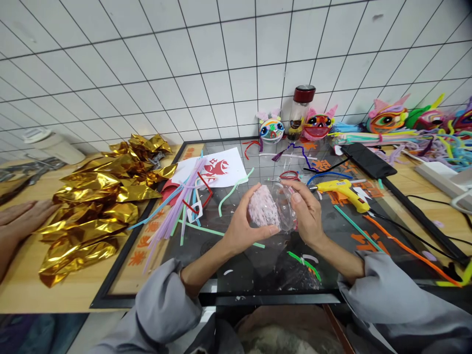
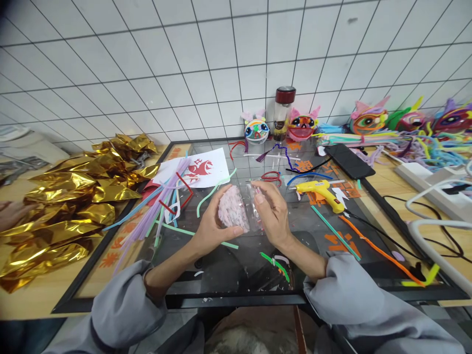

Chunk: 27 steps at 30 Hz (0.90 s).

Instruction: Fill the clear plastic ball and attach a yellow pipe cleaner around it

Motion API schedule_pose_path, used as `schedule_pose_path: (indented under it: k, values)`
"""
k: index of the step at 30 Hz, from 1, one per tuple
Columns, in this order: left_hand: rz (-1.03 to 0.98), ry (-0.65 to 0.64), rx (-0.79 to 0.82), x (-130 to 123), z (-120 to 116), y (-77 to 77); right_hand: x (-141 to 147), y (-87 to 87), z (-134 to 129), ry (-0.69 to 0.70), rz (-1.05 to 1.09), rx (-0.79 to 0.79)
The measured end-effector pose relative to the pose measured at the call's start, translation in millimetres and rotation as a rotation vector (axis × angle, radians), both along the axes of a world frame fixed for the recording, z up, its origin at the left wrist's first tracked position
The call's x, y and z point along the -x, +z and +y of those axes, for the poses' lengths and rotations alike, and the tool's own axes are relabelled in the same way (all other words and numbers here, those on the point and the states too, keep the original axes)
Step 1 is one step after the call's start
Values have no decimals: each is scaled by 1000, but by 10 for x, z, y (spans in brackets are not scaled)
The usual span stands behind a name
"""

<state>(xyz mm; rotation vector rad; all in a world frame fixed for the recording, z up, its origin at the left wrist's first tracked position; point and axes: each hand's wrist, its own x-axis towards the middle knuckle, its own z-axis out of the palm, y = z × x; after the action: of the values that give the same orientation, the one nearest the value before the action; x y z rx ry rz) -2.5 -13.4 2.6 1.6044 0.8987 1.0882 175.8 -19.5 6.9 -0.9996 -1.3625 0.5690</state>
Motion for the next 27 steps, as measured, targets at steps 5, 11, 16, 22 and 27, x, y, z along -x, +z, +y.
schedule_pose_path:
  k: [5,11,16,22,27]
  values:
    - [-9,-12,-1,32,27,-28,-17,13,-6,8,-109,-17]
    - [46,-52,-38,23,6,-38,25,15,-38,3,-145,-60]
    - [54,-80,-14,8,-14,-12,45,12,-46,-13,-164,-72]
    - [21,-78,20,-5,-22,-44,86,8,-56,-45,-104,-45]
    - [-45,-96,74,-47,-23,-81,124,-14,-55,-71,-53,31]
